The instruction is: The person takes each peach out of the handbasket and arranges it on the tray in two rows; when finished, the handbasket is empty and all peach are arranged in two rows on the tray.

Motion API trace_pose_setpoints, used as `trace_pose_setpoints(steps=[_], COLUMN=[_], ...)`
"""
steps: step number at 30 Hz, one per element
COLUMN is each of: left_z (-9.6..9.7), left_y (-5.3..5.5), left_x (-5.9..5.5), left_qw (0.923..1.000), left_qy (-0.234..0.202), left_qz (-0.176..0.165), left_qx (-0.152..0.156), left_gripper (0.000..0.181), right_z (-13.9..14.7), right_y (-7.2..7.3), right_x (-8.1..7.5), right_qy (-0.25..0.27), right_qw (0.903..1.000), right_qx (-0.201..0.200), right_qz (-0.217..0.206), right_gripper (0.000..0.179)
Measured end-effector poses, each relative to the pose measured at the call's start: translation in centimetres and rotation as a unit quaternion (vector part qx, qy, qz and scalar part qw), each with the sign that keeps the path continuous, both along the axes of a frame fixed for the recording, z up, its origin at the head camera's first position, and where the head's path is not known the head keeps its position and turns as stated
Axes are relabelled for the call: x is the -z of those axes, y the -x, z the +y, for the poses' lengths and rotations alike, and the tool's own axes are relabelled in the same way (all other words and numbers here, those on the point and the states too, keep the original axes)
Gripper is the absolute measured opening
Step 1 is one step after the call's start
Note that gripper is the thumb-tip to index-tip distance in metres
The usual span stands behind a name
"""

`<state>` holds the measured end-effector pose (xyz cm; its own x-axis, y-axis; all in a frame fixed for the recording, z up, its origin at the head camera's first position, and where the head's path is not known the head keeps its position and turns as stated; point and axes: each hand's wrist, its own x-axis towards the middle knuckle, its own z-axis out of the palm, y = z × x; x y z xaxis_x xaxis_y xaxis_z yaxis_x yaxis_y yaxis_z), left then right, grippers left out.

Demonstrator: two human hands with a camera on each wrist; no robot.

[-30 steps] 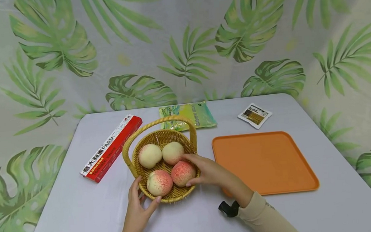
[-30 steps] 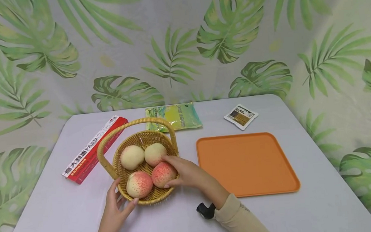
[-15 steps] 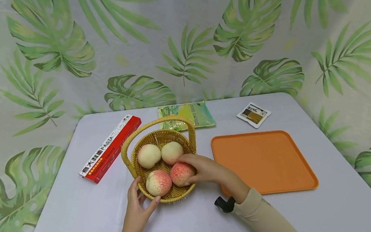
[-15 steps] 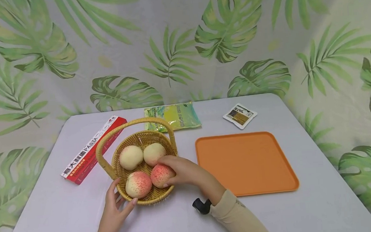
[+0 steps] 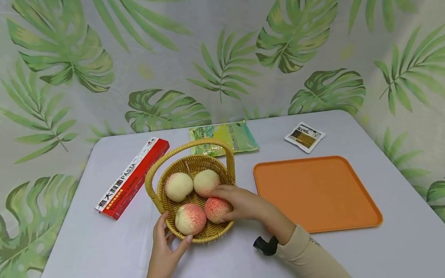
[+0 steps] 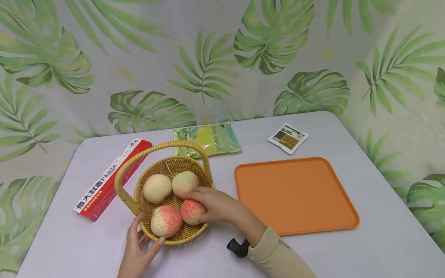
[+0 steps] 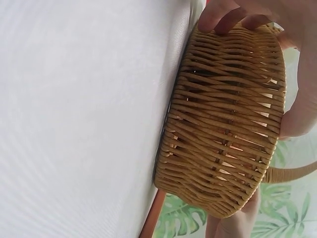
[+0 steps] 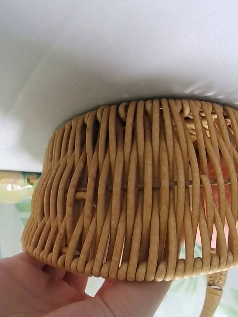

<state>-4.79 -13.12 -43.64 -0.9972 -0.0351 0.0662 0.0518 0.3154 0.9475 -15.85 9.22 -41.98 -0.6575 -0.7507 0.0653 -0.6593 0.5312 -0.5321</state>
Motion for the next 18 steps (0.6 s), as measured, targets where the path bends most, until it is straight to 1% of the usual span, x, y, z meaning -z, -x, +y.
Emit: trace_pose_setpoints(steps=[8, 11, 18], left_z=[-0.13, -0.11, -0.11], left_y=[0.11, 0.15, 0.11], left_x=[0.34, 0.35, 0.35], left_qw=[1.0, 1.0, 1.0], left_qy=[-0.002, 0.0, -0.002], left_qz=[-0.002, -0.002, 0.002], left_qx=[-0.002, -0.003, -0.005], left_gripper=[0.083, 0.083, 0.083], right_z=[-0.04, 0.03, 0.37], right_y=[-0.06, -0.02, -0.29], right_x=[0.41, 0.66, 0.5], right_qy=[0.016, 0.031, 0.087], right_qw=[0.9997, 0.9991, 0.996], right_qx=[0.019, 0.022, 0.018], right_qz=[0.009, 0.015, 0.002], right_gripper=[0.063, 0.062, 0.061])
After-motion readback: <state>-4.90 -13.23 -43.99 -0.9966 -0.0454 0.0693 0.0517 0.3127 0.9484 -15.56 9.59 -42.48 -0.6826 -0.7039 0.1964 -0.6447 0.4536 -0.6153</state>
